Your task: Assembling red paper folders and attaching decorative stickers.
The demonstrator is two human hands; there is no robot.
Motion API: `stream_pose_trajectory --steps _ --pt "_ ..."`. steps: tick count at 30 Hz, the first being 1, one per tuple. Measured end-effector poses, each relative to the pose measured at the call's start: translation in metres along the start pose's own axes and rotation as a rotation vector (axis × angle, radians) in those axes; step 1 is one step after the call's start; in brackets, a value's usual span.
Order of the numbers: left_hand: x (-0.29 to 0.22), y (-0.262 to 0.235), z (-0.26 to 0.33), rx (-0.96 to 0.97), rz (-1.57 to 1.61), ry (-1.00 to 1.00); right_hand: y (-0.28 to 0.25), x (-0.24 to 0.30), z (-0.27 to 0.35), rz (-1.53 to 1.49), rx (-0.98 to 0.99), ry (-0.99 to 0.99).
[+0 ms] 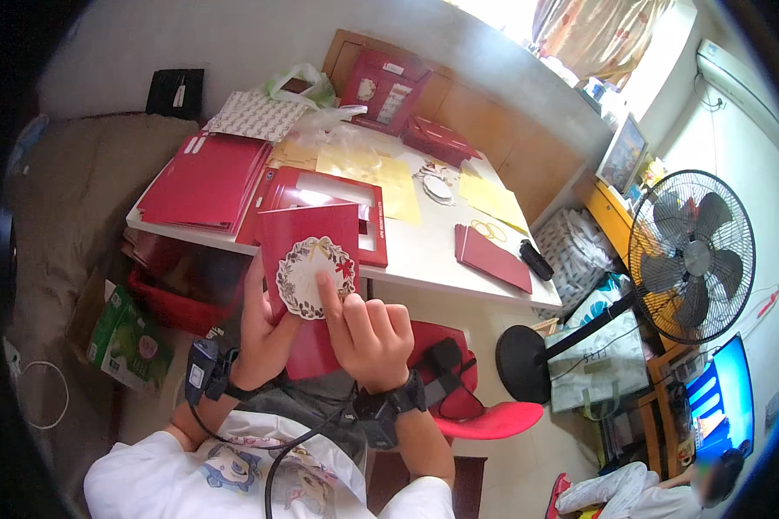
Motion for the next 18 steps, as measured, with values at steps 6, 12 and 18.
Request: stream_pose_trajectory --steps 6,12,18 --pt "-0.001 -0.003 -0.001 -0.027 -0.019 -0.033 0.005 0.002 -0.002 -0.001 0.031 0.012" --pt "-0.013 -0.009 0.001 -0.030 -0.091 0.050 0.011 0.006 -0.009 -0.106 0.027 0.059" --pt "-0.013 -0.010 0.001 -0.031 -0.137 0.090 0.011 0.007 -0.007 -0.215 0.155 0.131"
Point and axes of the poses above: each hand's wrist, its own z-axis away from the middle knuckle, its own y-axis out of the palm, x = y × z, the point moved 4 cm from there along -z, towards the middle knuckle, and after that the axes turned 13 degrees about -y, right-handed, at the moved point
